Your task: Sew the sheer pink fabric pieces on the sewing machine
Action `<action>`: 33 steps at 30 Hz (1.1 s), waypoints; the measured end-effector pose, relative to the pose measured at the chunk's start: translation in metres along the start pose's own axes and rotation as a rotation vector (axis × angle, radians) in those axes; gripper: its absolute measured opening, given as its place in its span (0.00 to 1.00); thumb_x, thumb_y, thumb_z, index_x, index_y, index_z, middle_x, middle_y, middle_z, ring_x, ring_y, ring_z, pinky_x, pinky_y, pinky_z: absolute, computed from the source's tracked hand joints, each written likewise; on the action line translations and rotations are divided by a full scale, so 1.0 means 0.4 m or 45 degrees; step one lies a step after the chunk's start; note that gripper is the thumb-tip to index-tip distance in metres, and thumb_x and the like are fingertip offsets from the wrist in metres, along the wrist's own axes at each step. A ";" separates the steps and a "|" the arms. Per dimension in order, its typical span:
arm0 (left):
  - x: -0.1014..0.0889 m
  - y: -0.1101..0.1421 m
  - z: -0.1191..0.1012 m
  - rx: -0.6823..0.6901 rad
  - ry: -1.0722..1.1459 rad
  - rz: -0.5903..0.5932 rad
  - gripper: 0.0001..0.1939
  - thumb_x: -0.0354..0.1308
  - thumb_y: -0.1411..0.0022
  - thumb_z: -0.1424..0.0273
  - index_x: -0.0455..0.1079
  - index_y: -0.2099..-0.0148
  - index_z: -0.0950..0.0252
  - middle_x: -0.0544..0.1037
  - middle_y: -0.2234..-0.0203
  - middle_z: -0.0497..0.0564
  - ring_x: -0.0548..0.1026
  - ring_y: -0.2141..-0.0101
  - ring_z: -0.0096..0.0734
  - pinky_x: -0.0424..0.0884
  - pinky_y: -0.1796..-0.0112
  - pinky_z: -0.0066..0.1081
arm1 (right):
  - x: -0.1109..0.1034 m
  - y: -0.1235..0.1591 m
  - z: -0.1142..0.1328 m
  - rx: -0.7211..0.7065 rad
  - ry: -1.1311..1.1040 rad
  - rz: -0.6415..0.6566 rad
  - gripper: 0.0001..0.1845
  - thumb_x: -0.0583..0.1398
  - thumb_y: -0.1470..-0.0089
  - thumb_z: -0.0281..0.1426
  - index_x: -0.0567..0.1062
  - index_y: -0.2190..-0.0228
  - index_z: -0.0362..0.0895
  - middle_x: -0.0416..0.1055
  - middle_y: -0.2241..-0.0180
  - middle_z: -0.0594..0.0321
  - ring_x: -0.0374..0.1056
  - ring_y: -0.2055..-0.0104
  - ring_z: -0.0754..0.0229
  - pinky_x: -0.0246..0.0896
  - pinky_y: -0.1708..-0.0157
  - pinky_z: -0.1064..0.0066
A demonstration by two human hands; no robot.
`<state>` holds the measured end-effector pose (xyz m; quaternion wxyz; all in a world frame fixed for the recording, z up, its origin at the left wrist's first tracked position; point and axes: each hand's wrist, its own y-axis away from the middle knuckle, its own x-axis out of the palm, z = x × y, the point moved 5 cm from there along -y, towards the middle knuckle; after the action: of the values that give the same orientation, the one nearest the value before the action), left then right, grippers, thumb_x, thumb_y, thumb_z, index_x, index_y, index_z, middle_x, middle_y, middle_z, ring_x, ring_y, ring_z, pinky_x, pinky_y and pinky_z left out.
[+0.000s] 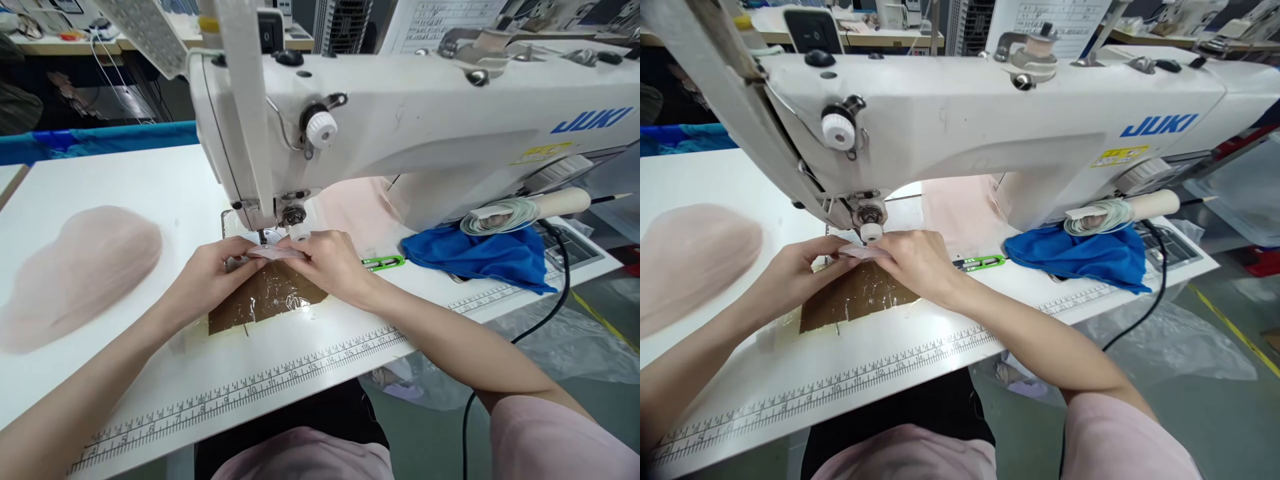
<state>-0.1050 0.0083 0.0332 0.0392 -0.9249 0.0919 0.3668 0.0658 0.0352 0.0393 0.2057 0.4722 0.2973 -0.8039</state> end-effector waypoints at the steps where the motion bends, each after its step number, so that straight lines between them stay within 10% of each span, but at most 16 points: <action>1: 0.002 -0.002 -0.002 0.022 -0.020 -0.003 0.16 0.55 0.36 0.55 0.77 0.57 0.59 0.81 0.62 0.49 0.75 0.63 0.35 0.71 0.63 0.33 | 0.000 0.000 0.000 -0.010 0.015 -0.011 0.15 0.54 0.36 0.34 0.81 0.62 0.45 0.69 0.79 0.67 0.59 0.78 0.68 0.45 0.76 0.74; 14: 0.015 0.001 -0.016 0.161 -0.257 -0.149 0.14 0.51 0.34 0.63 0.77 0.56 0.60 0.78 0.56 0.50 0.74 0.64 0.31 0.69 0.67 0.30 | 0.003 0.004 0.005 -0.153 0.081 -0.201 0.21 0.48 0.31 0.38 0.81 0.56 0.50 0.73 0.74 0.66 0.65 0.73 0.68 0.44 0.75 0.73; 26: 0.017 0.004 -0.009 -0.010 0.100 -0.019 0.19 0.50 0.32 0.54 0.80 0.61 0.56 0.76 0.58 0.49 0.74 0.58 0.36 0.69 0.57 0.36 | 0.012 0.002 0.008 -0.111 0.038 -0.056 0.24 0.48 0.31 0.42 0.80 0.64 0.45 0.73 0.76 0.66 0.65 0.74 0.67 0.43 0.76 0.72; 33: 0.042 0.057 -0.006 0.538 -0.482 -0.163 0.16 0.49 0.30 0.65 0.79 0.62 0.59 0.76 0.56 0.53 0.73 0.57 0.39 0.65 0.55 0.42 | 0.018 0.023 0.029 -0.300 0.137 -0.034 0.17 0.58 0.36 0.35 0.79 0.75 0.44 0.78 0.73 0.66 0.68 0.69 0.62 0.49 0.74 0.70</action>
<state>-0.0959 -0.0167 0.0234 0.2704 -0.8154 0.0989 0.5022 0.0606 0.0203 0.0348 0.2326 0.4832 0.4066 -0.7396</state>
